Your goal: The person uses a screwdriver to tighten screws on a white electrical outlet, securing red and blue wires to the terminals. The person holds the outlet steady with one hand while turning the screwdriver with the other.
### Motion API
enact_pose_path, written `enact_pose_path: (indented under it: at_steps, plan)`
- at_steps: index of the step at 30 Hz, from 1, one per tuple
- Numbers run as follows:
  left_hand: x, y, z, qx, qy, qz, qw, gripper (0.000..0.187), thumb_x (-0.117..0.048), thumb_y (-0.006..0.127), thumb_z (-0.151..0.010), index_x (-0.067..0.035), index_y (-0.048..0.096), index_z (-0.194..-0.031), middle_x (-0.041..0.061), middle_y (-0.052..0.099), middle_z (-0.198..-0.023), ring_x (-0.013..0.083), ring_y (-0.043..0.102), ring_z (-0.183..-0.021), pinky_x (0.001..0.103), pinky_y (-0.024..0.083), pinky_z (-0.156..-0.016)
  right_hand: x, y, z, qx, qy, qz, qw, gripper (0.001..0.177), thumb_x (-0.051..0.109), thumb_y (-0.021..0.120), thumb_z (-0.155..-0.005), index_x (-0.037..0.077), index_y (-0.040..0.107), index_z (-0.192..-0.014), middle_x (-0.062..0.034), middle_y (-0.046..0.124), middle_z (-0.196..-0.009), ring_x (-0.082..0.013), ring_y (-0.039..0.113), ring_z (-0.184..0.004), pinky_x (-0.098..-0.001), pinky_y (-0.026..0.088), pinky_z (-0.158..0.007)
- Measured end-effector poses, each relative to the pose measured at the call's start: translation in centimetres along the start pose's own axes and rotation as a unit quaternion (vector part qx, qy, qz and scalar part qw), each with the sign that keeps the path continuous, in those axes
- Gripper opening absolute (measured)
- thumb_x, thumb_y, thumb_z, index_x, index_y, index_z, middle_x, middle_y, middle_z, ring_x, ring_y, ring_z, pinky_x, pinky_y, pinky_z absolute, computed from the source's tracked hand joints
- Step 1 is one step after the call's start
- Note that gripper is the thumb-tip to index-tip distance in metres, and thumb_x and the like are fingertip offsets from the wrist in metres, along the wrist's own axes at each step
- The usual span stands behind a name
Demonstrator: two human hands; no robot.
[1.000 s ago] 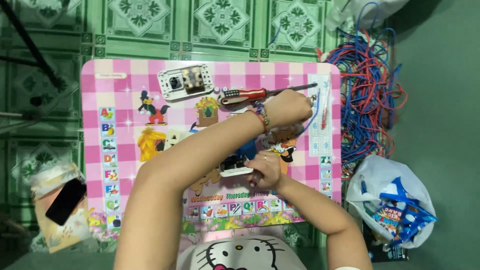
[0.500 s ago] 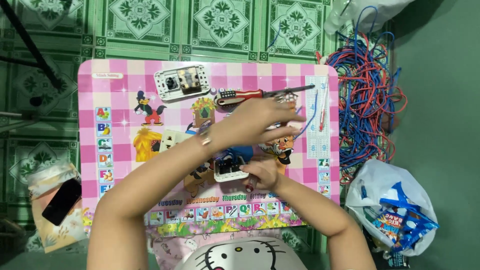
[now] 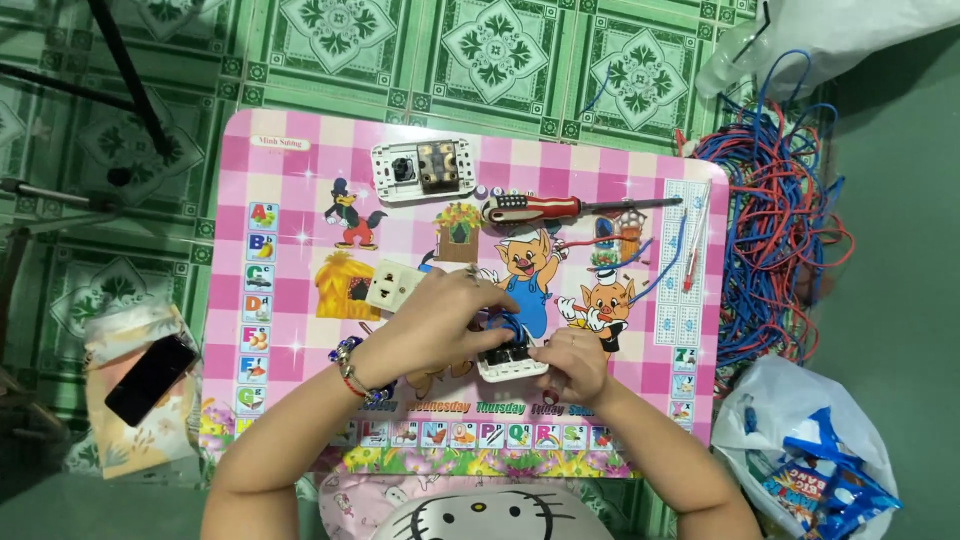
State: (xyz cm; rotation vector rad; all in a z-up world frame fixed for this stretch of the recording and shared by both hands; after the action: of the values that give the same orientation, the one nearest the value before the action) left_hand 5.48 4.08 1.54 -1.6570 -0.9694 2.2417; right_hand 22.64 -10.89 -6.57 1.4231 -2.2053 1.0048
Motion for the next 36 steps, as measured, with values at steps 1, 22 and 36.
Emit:
enact_pose_path:
  at_steps: [1,22,36]
  plan:
    - [-0.2,-0.2,-0.2,0.0,0.001,0.002,1.0,0.031,-0.033,0.073,-0.088,-0.011,0.075,-0.11,0.012,0.077,-0.096,0.0353,0.072,-0.088,0.048,0.049,-0.078,0.2,0.0,-0.2,0.002,0.001,0.001,1.0,0.037,0.035,0.061,-0.1,0.0,0.074,-0.102,-0.007,0.055,-0.06,-0.0244,0.052,-0.042,-0.0359,0.048,-0.04]
    - [5.1,-3.9,1.3,-0.22,-0.105,0.365,0.899,0.011,-0.004,0.08,-0.084,0.002,0.076,-0.093,0.023,0.076,-0.09,0.0339,0.076,-0.08,0.04,0.064,-0.075,0.2,1.1,0.1,0.017,0.023,0.007,1.0,0.025,0.025,0.06,-0.1,0.008,0.073,-0.112,0.0018,0.051,-0.057,-0.0143,0.048,-0.043,-0.0279,0.044,-0.04]
    - [8.6,-4.0,1.5,-0.258,-0.083,-0.201,0.941,0.011,-0.012,0.082,-0.085,-0.019,0.079,-0.093,-0.001,0.075,-0.08,0.0199,0.074,-0.073,0.029,0.059,-0.066,0.7,1.3,-0.1,0.011,-0.021,-0.035,0.999,0.019,0.018,0.059,-0.098,0.004,0.071,-0.103,-0.0076,0.054,-0.059,-0.0241,0.05,-0.04,-0.0359,0.046,-0.038]
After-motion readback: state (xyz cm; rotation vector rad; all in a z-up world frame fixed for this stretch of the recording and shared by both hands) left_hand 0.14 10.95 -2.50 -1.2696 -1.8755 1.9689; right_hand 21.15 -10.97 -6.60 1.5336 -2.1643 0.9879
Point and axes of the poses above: each hand's wrist, its own z-axis away from the middle knuckle, its own y-axis out of the palm, x = y × z, the point moved 3 cm from there along -z, towards the middle knuckle
